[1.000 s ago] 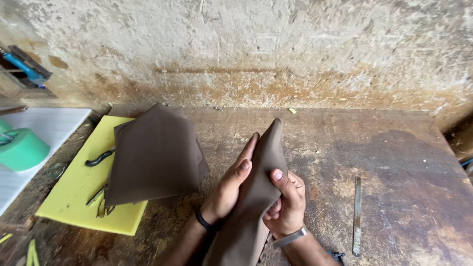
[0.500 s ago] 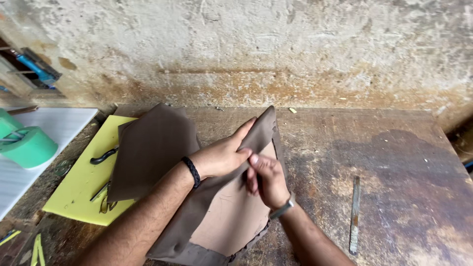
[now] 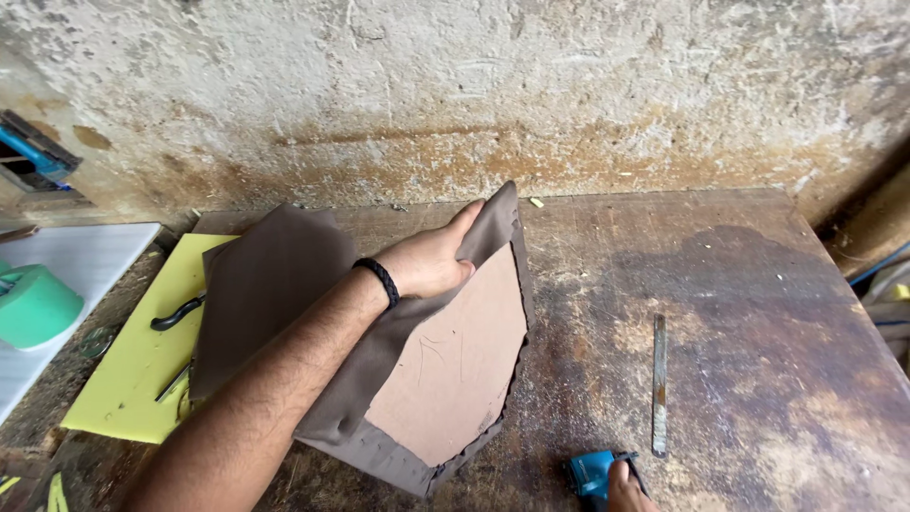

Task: The person staples brown fabric onto a rectangular foam cushion using a pneumatic staple gun. They repeatedly fold the fabric edges and drive staples along the sides to secure the material, then flip the cushion to work on different edges.

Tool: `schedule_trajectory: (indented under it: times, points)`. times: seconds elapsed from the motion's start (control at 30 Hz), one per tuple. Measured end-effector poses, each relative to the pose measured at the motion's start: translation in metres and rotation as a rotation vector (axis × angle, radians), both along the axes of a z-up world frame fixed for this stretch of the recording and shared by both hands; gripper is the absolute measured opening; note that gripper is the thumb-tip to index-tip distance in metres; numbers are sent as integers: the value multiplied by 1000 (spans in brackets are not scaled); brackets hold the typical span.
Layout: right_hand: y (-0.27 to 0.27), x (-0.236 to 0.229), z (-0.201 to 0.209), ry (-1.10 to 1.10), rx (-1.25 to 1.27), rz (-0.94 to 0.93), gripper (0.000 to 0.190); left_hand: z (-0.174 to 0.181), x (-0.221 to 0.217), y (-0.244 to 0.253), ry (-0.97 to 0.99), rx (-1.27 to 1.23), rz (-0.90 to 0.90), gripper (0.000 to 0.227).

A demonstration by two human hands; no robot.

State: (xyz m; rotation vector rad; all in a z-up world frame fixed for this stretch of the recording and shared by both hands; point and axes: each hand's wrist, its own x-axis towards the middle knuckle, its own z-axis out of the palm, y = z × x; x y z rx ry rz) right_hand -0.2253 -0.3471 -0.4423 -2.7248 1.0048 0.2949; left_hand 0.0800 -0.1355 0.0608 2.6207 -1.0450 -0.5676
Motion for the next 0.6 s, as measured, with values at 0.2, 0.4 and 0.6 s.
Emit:
schedule_trajectory:
  times: [0.2, 0.4, 0.6]
  points:
    - [0, -2, 39, 313, 348, -16, 101, 5, -1, -9, -56, 30, -52, 97]
    - [15, 7, 127, 74, 657, -348, 77, 8, -9, -7, -26, 87, -22, 96]
    - [-18, 49, 267, -258, 856, -362, 49, 7, -11, -6, -62, 63, -87, 97]
